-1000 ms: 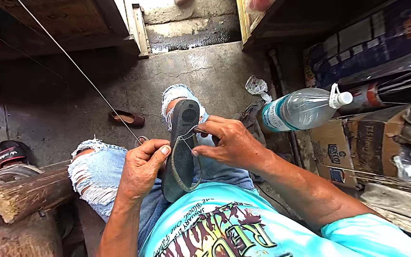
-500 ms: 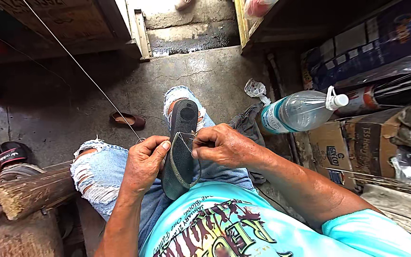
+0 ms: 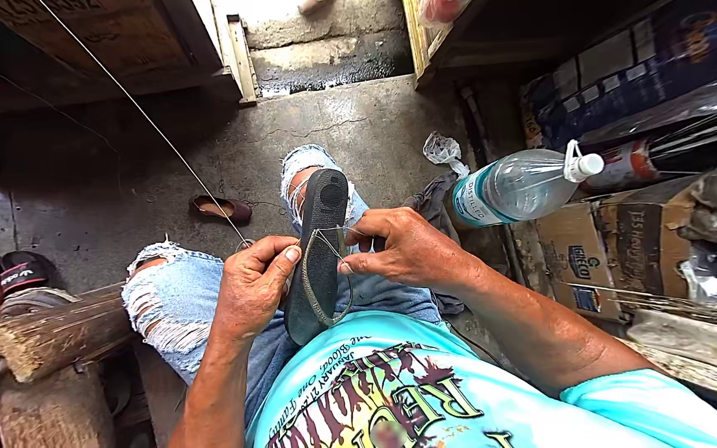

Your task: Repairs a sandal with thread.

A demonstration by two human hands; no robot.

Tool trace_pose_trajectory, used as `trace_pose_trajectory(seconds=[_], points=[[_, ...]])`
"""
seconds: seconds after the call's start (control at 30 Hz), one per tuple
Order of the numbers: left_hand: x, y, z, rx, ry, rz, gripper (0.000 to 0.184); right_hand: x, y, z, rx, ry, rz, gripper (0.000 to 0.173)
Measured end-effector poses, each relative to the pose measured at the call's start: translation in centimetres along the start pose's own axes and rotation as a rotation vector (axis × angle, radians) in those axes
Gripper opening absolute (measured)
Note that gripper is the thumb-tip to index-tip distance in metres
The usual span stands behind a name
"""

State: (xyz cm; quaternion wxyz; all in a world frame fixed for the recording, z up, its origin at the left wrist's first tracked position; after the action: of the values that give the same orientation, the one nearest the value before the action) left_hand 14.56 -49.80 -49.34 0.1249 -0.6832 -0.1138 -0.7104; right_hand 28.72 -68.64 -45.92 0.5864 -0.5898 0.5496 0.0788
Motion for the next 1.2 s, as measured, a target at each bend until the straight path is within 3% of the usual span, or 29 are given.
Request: trace_pose_trajectory(seconds=[0.1,0.2,0.33,0.5,0.63,0.73,0.87,1.0,1.07,1.2], points=[[0.2,0.1,-0.1,-0.007,0.013,0.009,0.015,-0.2,1.4,0.5,0.102,-0.088,-0.004,0.034],[0.6,0.5,0.1,-0.027,0.032,0.049,0.015,-0.6,2.6,1.2,0.19,-0.165,0.032,0.014],[0.2,0.4,0.2,-0.018,0.021,0.072,0.015,-1.4,1.8,0.9,0.011,-0.2,0.252,0.01],[-0.7,0.8,1.0,-0.067,0.02,0.097,0.014,-3.6,-1.0,2.8,-0.049,-0.447,0.431,0.011],[-1.6,-0.8,0.8,-0.01,0.015,0.246,0.015,0.2,1.0,7.7,-0.338,-0.201,1.112,0.016],[-1.1,-4.6,-1.1,0.098,0.056,0.477,0.019,1.2,1.5,8.2,-0.432,-0.078,1.313,0.021],[0.2,-6.7,-1.3,0.288,0.162,0.57,0.018,0.6,1.7,8.3,-0.396,-0.034,1.276,0.02],[-1.5,-5.6,-0.5,0.359,0.121,0.234,0.014,-0.2,1.8,7.7,-0.223,-0.124,1.041,0.013],[-2.5,-5.3,-0.5,0.388,0.072,0.183,0.013,-0.2,1.8,7.3,-0.133,-0.185,0.946,0.011],[-2.6,-6.4,-0.8,0.507,0.048,0.345,0.012,-0.2,2.1,6.9,-0.026,-0.203,0.905,0.012]])
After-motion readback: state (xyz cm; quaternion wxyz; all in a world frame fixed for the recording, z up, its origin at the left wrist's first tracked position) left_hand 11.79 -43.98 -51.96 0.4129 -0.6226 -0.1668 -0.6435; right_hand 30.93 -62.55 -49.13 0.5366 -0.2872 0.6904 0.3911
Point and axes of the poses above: each hand's wrist, its own z-axis towards the middle knuckle, its own y-axis out of the palm, x = y × z, the point moved 3 cm from there along z, towards the middle knuckle, and after that the axes turned 8 degrees about y, right-handed, at the moved point
